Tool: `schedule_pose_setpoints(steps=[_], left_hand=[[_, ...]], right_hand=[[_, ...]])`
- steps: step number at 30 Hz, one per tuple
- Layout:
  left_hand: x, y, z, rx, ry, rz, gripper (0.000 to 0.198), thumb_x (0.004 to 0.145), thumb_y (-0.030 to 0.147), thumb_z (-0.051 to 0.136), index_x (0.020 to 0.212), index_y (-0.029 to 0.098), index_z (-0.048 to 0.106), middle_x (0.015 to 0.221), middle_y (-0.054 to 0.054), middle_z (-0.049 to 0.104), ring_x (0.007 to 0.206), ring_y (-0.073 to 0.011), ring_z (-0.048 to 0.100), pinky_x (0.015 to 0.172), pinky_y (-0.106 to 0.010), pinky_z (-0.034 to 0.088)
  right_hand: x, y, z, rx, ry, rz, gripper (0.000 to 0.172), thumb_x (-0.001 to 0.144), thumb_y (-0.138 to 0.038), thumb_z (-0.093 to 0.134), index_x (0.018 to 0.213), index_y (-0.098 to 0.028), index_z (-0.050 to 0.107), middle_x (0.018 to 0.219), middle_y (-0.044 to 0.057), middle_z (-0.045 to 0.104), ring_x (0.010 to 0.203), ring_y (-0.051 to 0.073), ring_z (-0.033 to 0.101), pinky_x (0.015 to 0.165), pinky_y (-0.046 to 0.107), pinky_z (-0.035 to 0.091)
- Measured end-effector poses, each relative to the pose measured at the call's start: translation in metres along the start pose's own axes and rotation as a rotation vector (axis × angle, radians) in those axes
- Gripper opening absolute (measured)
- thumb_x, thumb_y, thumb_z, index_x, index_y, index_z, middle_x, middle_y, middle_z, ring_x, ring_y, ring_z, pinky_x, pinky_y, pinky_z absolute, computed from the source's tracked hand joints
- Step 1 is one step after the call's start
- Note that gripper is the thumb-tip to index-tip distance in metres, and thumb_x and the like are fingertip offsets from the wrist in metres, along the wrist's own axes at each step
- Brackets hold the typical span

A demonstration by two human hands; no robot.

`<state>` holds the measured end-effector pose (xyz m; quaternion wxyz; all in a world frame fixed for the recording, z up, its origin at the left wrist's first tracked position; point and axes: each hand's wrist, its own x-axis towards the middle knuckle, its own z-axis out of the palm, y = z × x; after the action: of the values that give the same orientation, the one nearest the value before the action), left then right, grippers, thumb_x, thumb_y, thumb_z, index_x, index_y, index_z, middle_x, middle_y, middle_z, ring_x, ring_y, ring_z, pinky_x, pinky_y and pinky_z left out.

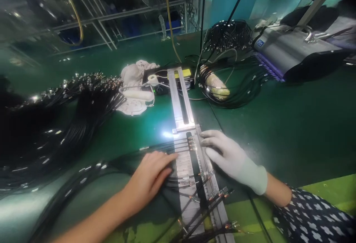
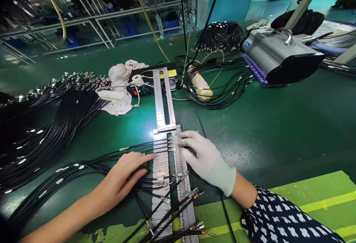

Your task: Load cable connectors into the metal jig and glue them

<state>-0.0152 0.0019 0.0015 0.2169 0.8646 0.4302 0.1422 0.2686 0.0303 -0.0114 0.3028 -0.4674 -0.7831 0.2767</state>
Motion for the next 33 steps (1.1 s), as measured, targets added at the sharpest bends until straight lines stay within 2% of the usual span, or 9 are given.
schedule_pose_setpoints(steps=[4,7,11,14,17,21,27,30,33], left_hand=[[-0.012,0.01,-0.006,-0.223,-0.088,-0.111,0.01,0.098,0.021,0.05,0.099,0.023,0.059,0.093,-0.002,0.06,0.089,-0.0183,0.055,0.078,-0.029,0.044],[-0.012,0.01,-0.003,-0.303,-0.057,-0.152,0.013,0.098,0.019,0.049,0.088,0.022,0.058,0.09,-0.002,0.058,0.088,-0.0172,0.054,0.077,-0.028,0.045],[0.003,0.013,0.008,-0.208,0.084,-0.101,0.008,0.099,0.021,0.048,0.1,0.022,0.057,0.097,-0.004,0.059,0.095,-0.0197,0.052,0.084,-0.033,0.044],[0.019,0.023,0.019,-0.111,0.088,-0.062,0.009,0.097,0.025,0.053,0.105,0.02,0.056,0.099,-0.006,0.059,0.093,-0.0221,0.05,0.083,-0.037,0.043],[0.03,0.03,0.025,-0.135,0.068,-0.108,0.008,0.098,0.023,0.049,0.093,0.02,0.055,0.091,-0.005,0.058,0.087,-0.0211,0.05,0.077,-0.034,0.042],[0.015,0.016,0.014,-0.158,0.056,-0.156,0.016,0.099,0.021,0.044,0.086,0.021,0.053,0.087,-0.003,0.056,0.086,-0.0194,0.051,0.075,-0.031,0.041],[-0.036,-0.019,-0.013,0.262,0.164,-0.155,0.012,0.098,0.028,0.048,0.095,0.023,0.059,0.096,-0.003,0.06,0.09,-0.0222,0.054,0.077,-0.035,0.037],[-0.027,-0.009,-0.008,0.292,0.184,-0.062,0.017,0.098,0.023,0.048,0.113,0.023,0.055,0.108,-0.006,0.061,0.101,-0.0235,0.054,0.084,-0.036,0.04],[-0.003,0.008,0.008,0.159,0.086,0.044,0.028,0.097,0.012,0.039,0.122,0.022,0.049,0.11,-0.007,0.061,0.102,-0.0223,0.053,0.087,-0.037,0.042]], right_hand=[[-0.007,-0.002,0.001,-0.032,0.006,-0.003,0.018,0.094,-0.018,0.052,0.1,-0.022,0.069,0.133,0.01,0.062,0.12,0.024,0.062,0.099,0.042,0.055],[-0.005,-0.003,0.001,0.002,0.022,0.009,0.018,0.093,-0.018,0.052,0.099,-0.021,0.068,0.13,0.009,0.064,0.118,0.023,0.063,0.1,0.04,0.055],[-0.002,-0.003,0.001,0.027,0.037,0.012,0.019,0.092,-0.015,0.052,0.099,-0.022,0.068,0.126,0.009,0.065,0.116,0.022,0.064,0.099,0.039,0.056],[-0.001,-0.003,0.001,0.036,0.045,0.009,0.02,0.092,-0.015,0.051,0.101,-0.021,0.068,0.125,0.009,0.065,0.115,0.022,0.065,0.098,0.039,0.056],[-0.001,-0.003,0.001,0.039,0.04,0.009,0.02,0.092,-0.014,0.051,0.101,-0.021,0.068,0.126,0.009,0.065,0.116,0.022,0.064,0.1,0.039,0.055],[-0.001,-0.002,0.001,0.035,0.031,0.016,0.02,0.092,-0.015,0.051,0.1,-0.021,0.069,0.126,0.009,0.064,0.116,0.022,0.064,0.098,0.04,0.056],[0.0,-0.003,0.0,0.024,0.024,0.039,0.019,0.09,-0.015,0.054,0.098,-0.022,0.07,0.126,0.008,0.065,0.114,0.023,0.066,0.095,0.04,0.058],[0.0,-0.004,0.0,0.036,0.039,0.028,0.019,0.091,-0.016,0.053,0.098,-0.022,0.069,0.124,0.008,0.066,0.113,0.023,0.066,0.096,0.039,0.057],[-0.001,-0.004,0.0,0.037,0.053,0.017,0.019,0.092,-0.015,0.052,0.099,-0.022,0.069,0.125,0.008,0.065,0.114,0.022,0.065,0.098,0.039,0.056]])
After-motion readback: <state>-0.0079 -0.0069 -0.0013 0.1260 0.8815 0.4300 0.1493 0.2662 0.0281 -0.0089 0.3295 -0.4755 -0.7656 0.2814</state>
